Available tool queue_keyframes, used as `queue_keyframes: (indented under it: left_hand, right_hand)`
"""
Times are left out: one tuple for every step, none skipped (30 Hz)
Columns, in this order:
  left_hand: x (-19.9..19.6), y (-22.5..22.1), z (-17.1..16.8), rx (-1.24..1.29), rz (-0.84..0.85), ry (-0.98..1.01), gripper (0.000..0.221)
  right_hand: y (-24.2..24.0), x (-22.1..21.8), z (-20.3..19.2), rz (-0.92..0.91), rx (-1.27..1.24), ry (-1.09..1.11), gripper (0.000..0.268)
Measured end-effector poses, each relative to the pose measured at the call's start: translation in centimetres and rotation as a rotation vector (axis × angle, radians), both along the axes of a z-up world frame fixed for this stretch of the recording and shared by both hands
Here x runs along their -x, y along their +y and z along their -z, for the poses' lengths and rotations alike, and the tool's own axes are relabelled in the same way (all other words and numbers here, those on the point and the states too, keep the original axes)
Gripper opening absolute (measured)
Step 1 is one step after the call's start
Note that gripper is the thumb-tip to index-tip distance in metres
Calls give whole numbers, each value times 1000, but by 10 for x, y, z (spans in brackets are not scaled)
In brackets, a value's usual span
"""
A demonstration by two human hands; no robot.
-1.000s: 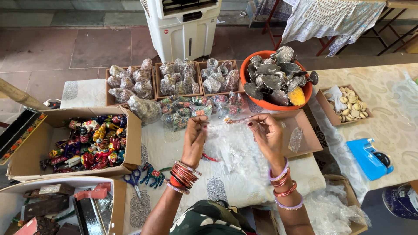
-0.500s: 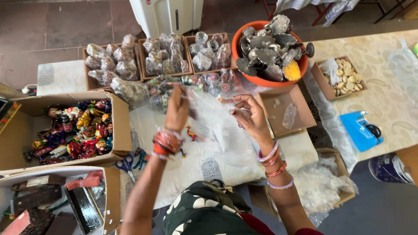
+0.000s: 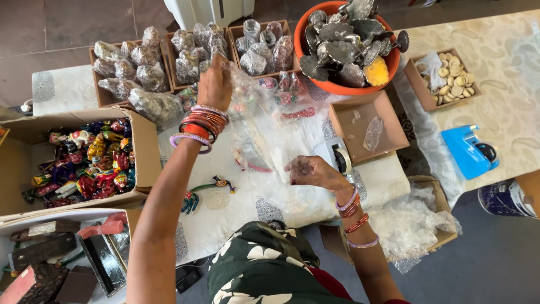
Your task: Wrapping small horse figurines in tissue paper and bubble wrap and placing them into boxes for shipping.
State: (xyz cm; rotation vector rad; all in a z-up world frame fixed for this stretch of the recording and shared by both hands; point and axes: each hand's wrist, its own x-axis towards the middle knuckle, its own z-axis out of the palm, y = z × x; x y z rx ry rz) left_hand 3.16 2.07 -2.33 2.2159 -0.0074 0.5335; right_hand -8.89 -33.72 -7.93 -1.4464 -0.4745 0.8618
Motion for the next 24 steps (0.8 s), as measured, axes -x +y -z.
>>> queue_keyframes:
  left_hand:
    - [-1,2,2,0,0,5,17]
    - [-2,5,5,-38,-16,5,16]
    - [-2,8,7,-75,-32,5,15]
    - [-4,11,14,-76,-32,10,15]
    - [-5,15,21,-89,-64,50,14]
    - [-7,20,27,-101,-97,88,13]
    - [-9,27,43,-101,-98,90,13]
    - [-9,35,59,-106,-144,119,13]
    - [-10,42,76,-111,-189,148,14]
    - [-7,55,109,-109,-192,151,14]
    - [-5,67,142,-109,-208,59,20]
    - [-1,80,176,-110,-224,-32,29]
    - [26,64,155,-109,-226,-27,29]
    - [55,49,136,218,-296,190,36]
    - [85,34,117,547,-357,407,44]
    - [103,27,197,548,-366,414,44]
    - [119,21,270,717,-337,503,50]
    - [123,19,333,887,-304,588,55]
    - [174,2,388,888,-312,592,55]
    - [198,-15,434,422,-223,541,49]
    - [187,-26,475,-40,-124,473,51]
    - [198,-29,460,-35,-124,474,51]
    - [210,-32,444,201,39,708,34]
    - [223,-37,429,443,213,934,23]
  right_hand:
    - [0,1,0,0,0,5,41]
    - [0,3,0,38,19,58,38]
    - [0,4,0,75,39,111,35]
    - [0,5,-1,75,39,116,35]
    - [0,7,-1,110,1,133,35]
    - [1,6,-3,144,-36,148,34]
    - [-2,4,7,142,-36,150,34]
    - [-4,2,16,207,-45,105,33]
    - [-6,0,25,271,-54,60,32]
    - [-9,-4,38,268,-51,62,32]
    - [-13,-8,50,409,-137,86,32]
    - [-16,-11,63,549,-221,111,32]
    - [-15,-14,56,547,-219,115,32]
    - [-12,-15,50,684,-246,204,26]
    - [-10,-16,44,822,-271,292,21]
    - [-12,-19,52,817,-265,302,21]
    - [-13,-22,61,793,-337,227,21]
    - [-14,-26,69,767,-409,150,22]
    - [-6,-28,56,763,-405,158,22]
    - [0,-30,41,723,-272,38,20]
    - [6,-32,26,678,-139,-80,18]
    - [8,-37,21,676,-135,-82,18]
    - [11,-42,16,589,-39,-200,16]
    - [13,-46,11,498,58,-315,14]
